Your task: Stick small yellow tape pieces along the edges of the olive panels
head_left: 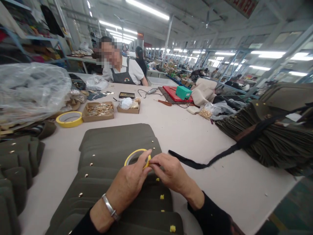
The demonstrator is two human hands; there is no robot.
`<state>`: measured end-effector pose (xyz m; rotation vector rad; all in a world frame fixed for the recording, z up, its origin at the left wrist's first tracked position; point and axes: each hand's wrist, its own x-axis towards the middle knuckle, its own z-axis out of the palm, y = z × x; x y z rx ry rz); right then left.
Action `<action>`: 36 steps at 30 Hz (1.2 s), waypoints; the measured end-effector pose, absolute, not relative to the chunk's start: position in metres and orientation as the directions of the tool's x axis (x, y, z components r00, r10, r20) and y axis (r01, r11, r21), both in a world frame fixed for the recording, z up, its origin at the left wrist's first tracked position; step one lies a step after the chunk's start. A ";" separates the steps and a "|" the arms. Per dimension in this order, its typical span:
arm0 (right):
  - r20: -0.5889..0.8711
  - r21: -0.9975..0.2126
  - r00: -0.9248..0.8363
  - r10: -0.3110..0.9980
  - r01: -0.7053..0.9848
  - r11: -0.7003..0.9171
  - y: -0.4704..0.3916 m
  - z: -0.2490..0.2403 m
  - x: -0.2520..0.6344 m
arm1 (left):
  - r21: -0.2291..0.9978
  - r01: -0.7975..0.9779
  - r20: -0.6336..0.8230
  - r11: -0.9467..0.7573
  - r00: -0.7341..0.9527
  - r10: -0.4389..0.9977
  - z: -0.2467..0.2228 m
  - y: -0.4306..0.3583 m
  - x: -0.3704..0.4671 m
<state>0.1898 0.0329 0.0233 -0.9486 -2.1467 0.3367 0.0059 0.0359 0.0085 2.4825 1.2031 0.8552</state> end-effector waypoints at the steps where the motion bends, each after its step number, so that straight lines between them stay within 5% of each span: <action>1: 0.556 -0.462 -0.447 0.700 0.534 0.708 0.034 0.021 0.190 | 0.451 0.632 0.396 -0.631 0.492 0.775 0.009 0.036 0.006; 8: 0.700 -0.316 -0.362 0.616 0.617 0.721 0.045 0.023 0.191 | 0.486 0.617 0.343 -0.619 0.517 0.784 0.028 0.047 0.010; 12: 0.661 -0.429 -0.254 0.707 0.645 0.633 0.051 0.038 0.187 | 0.444 0.637 0.386 -0.630 0.499 0.776 0.040 0.060 0.015; 17: 0.213 -0.905 -0.001 0.977 0.377 0.197 0.060 0.041 0.180 | 0.344 0.701 0.499 -0.625 0.428 0.754 0.036 0.063 0.023; 21: -0.020 -0.979 0.110 0.994 0.201 -0.042 0.080 0.018 0.194 | 0.347 0.687 0.584 -0.638 0.374 0.721 0.021 0.056 0.022; 25: -0.181 -0.960 0.043 0.982 0.208 -0.186 0.099 -0.008 0.214 | 0.247 0.783 0.393 -0.571 0.457 0.798 0.003 0.055 0.020; 29: -0.173 -0.929 -0.040 0.984 0.339 -0.150 0.105 -0.016 0.217 | 0.152 0.840 0.139 -0.521 0.503 0.853 -0.002 0.056 0.025; 36: 0.044 -0.764 -0.134 0.990 0.634 0.120 0.106 -0.010 0.204 | 0.178 0.853 0.020 -0.491 0.496 0.868 0.005 0.056 0.029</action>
